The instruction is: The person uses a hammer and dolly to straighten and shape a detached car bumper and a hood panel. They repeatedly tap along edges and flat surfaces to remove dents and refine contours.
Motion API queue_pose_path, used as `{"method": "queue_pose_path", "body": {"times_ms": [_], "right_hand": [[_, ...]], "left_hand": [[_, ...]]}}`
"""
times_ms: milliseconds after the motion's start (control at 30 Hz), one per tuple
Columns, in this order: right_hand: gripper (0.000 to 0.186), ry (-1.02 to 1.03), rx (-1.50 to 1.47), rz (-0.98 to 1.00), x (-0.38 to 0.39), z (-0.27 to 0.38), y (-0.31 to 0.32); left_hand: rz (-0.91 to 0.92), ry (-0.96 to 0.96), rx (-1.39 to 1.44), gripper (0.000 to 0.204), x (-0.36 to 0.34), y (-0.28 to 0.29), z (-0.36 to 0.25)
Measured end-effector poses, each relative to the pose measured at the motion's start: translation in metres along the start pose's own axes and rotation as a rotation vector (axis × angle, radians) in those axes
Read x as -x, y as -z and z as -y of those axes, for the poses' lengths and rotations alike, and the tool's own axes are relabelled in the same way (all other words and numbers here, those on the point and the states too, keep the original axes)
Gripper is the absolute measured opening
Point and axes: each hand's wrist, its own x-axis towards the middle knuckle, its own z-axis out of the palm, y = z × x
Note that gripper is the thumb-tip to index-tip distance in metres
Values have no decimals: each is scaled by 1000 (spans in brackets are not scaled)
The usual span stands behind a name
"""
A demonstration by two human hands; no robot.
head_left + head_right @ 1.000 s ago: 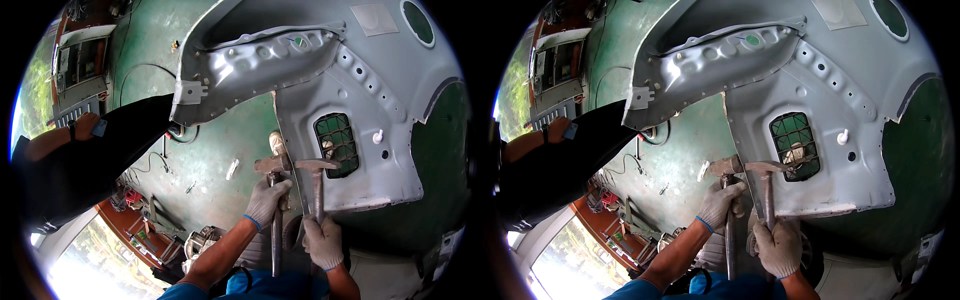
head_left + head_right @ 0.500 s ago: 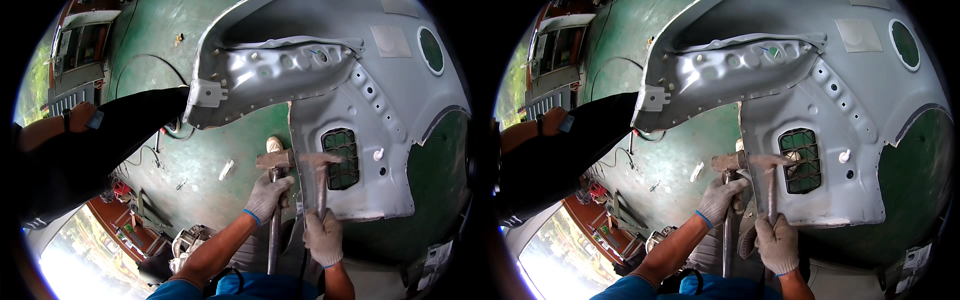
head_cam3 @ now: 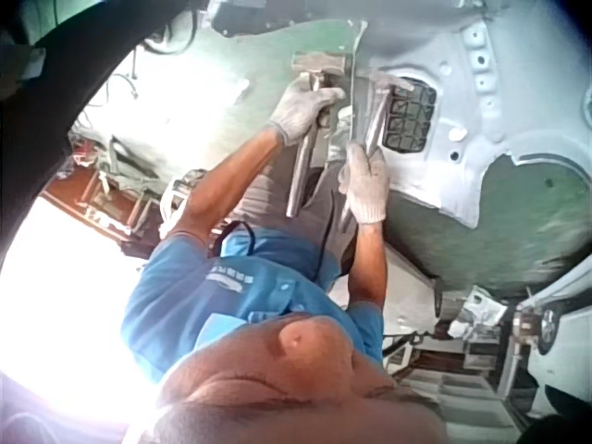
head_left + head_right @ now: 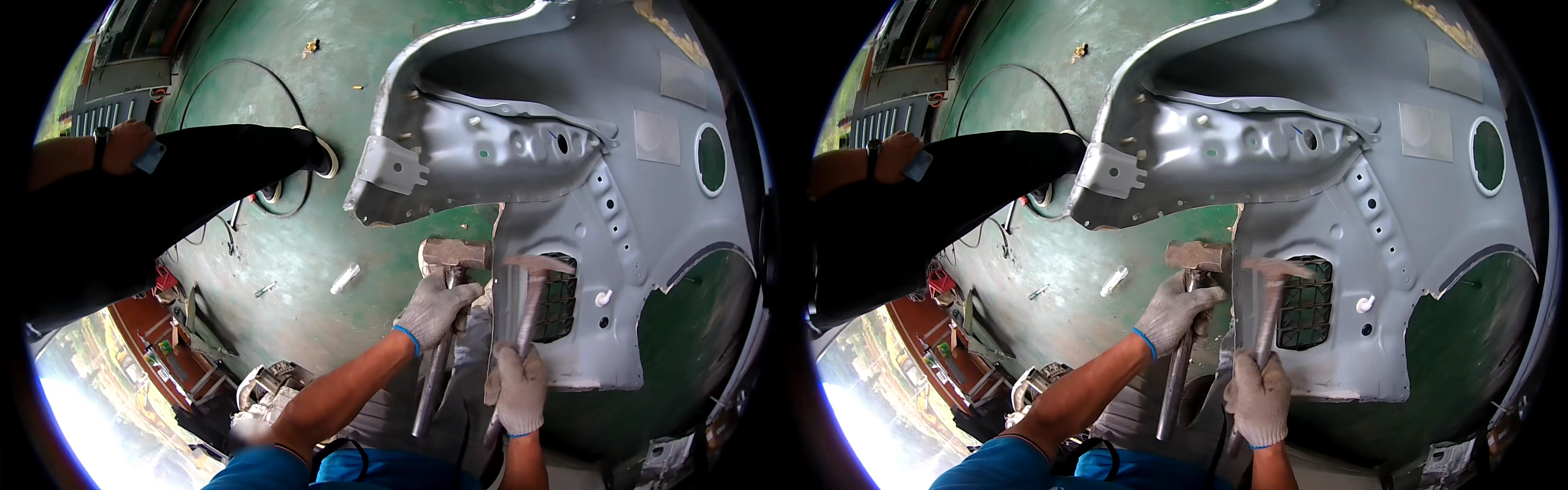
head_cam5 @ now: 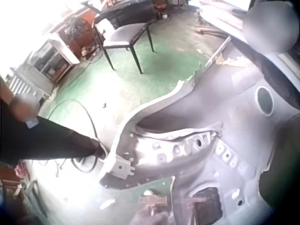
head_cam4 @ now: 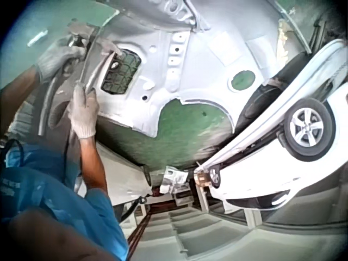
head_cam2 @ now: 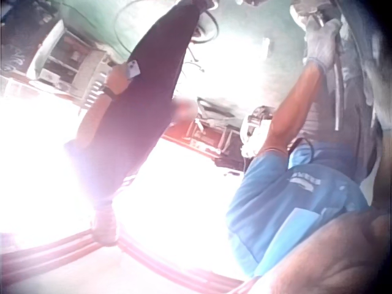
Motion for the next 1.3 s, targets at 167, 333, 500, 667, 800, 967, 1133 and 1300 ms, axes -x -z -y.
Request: {"method": "queue_pose_path", "body": {"times_ms": [167, 333, 500, 667, 800, 967, 1133, 1300], "right_hand": [[22, -13, 28, -18, -10, 12, -16], [23, 109, -111, -79, -12, 10, -20], [20, -2, 52, -73, -4, 27, -17], [17, 10, 46, -70, -10, 19, -19], [16, 97, -123, -87, -5, 15, -11], [21, -79, 149, -23, -5, 15, -15], [21, 128, -39, -18, 17, -13, -9], [22, 180, -176, 21, 4, -2, -54]], "left_hand": [[-12, -52, -87, 23, -12, 6, -7], [24, -35, 6, 22, -15, 8, -15], [57, -14, 63, 23, -20, 15, -18], [25, -7, 5, 21, -23, 10, -22], [57, -31, -7, 20, -26, 12, -22], [59, -5, 39, 19, -27, 19, -20], [100, -33, 288, 18, -11, 46, -16], [83, -168, 201, 18, -16, 74, -19]]}}
